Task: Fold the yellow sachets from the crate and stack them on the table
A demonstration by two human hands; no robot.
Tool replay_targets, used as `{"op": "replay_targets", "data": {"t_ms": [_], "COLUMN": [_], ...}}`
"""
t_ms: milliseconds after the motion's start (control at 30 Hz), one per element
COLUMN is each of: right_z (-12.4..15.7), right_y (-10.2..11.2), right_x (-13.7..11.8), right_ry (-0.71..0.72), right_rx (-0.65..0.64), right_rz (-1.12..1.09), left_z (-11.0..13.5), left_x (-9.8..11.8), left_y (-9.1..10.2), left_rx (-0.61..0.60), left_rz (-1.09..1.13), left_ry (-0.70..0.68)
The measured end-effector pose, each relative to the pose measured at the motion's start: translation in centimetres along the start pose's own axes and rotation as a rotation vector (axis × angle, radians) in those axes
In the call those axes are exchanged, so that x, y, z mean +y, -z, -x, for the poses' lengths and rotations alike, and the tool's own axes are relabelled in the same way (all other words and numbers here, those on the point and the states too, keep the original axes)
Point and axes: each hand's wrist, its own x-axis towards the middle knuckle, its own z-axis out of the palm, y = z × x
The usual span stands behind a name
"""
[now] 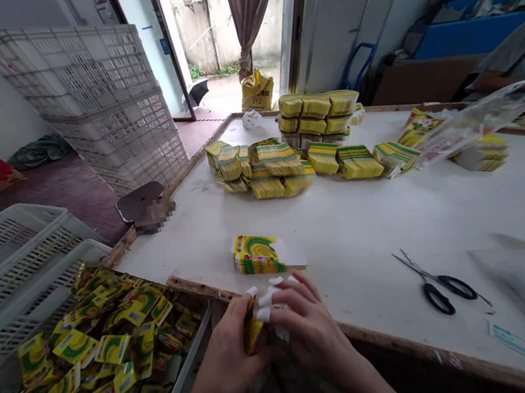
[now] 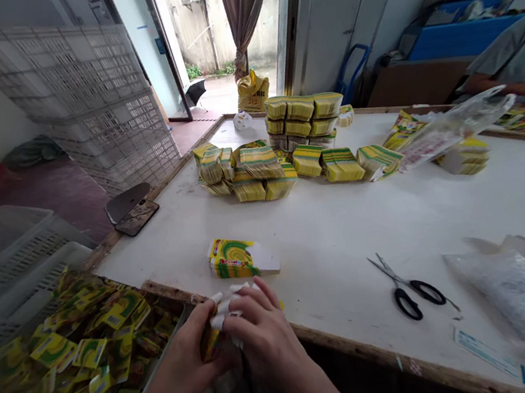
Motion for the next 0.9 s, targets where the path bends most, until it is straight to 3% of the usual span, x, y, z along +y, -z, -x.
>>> {"op": "replay_targets", "data": {"t_ms": [67, 133, 300, 533, 667, 900], "right_z": [0.5, 0.9, 0.5, -0.6, -0.7, 1.2], "right_y": [-1.0, -1.7, -2.5, -2.7, -3.0, -3.6], "right_x": [-0.1, 0.1, -0.1, -0.6, -0.1, -1.4], "right_ry": [-0.186, -0.39, -0.628, -0.87, -0.813, -0.556], "right_rx": [0.237, 0.321, 0.085, -0.003, 0.022, -0.071], "right_rz": [-0.097, -0.279, -0.617, -0.938, -0.877, -0.483], "left_z": [0.1, 0.1, 0.0, 0.1, -0.1, -0.4], "left_x": [-0.2, -0.6, -1.3, -0.9, -1.1, -1.6], "left_y": [-1.2, -2.1, -2.9, -3.8, -3.9, -4.0], "left_rx": [0.054, 0.12, 0.194, 0.15, 0.167, 0.135], "left_rz": [-0.13, -0.225, -0.393, -0.381, -0.402, -0.347], "left_ry": [-0.047, -0.129, -0.262, -0.305, -0.269, -0.241]}}
